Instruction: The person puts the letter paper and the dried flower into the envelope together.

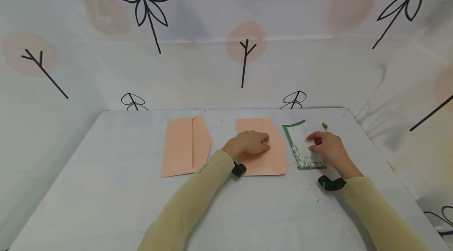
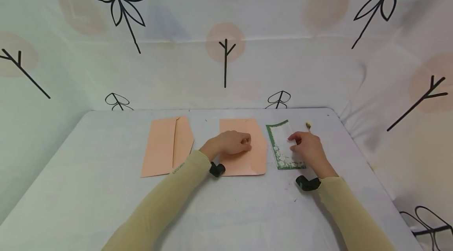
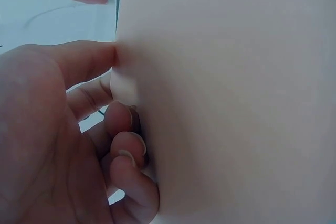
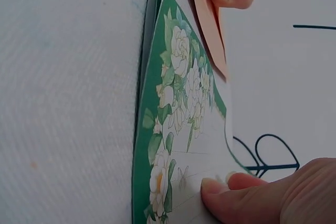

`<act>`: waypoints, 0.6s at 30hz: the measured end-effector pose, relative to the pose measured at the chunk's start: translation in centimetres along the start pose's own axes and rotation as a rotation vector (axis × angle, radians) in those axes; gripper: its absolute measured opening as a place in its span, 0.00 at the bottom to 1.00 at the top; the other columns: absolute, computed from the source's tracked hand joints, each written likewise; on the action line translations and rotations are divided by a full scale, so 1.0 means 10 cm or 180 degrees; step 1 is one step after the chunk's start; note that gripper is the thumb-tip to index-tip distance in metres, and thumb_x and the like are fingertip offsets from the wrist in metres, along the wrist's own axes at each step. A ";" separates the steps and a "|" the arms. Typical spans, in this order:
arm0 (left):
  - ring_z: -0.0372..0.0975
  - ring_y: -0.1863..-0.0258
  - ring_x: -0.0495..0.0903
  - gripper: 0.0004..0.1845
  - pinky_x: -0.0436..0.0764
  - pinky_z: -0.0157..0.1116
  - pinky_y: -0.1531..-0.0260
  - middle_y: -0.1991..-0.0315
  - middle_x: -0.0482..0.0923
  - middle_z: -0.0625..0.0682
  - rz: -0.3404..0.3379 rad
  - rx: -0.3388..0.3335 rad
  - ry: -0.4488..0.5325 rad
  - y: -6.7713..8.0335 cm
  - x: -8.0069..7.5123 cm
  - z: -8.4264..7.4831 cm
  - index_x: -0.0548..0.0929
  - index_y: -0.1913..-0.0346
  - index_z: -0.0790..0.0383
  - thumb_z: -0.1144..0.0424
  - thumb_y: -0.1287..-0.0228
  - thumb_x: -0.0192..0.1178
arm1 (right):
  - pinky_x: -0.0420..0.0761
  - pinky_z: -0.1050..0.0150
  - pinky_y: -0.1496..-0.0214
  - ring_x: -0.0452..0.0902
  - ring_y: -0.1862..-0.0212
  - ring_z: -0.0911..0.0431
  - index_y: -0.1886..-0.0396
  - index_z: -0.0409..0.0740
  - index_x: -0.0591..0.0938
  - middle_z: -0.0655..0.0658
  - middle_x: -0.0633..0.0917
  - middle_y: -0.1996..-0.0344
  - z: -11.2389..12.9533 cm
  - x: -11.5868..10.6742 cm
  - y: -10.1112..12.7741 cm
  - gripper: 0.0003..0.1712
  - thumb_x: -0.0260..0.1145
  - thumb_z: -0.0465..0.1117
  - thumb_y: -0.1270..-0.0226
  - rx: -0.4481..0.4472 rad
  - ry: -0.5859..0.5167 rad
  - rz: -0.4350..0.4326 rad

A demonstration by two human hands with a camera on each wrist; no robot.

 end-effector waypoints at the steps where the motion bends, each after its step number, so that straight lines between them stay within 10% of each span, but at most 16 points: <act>1: 0.35 0.71 0.70 0.08 0.63 0.31 0.70 0.76 0.68 0.44 -0.0002 0.0000 -0.0001 0.00 0.00 0.00 0.74 0.59 0.47 0.49 0.26 0.53 | 0.75 0.45 0.55 0.73 0.55 0.39 0.49 0.32 0.80 0.30 0.79 0.56 0.00 0.00 0.00 0.17 0.68 0.32 0.37 -0.0007 0.0005 0.0006; 18: 0.36 0.72 0.70 0.07 0.63 0.32 0.70 0.77 0.67 0.44 -0.0014 -0.0043 0.0058 0.00 0.01 0.02 0.74 0.59 0.47 0.49 0.26 0.54 | 0.76 0.56 0.66 0.78 0.55 0.38 0.45 0.32 0.80 0.28 0.80 0.50 0.00 -0.17 0.09 0.17 0.64 0.33 0.32 -0.0237 0.0027 0.0011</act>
Point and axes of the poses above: each hand's wrist, its own y-axis away from the middle knuckle, its own x-axis out of the palm, z = x × y, the point moved 3 cm from there along -y, towards the middle knuckle
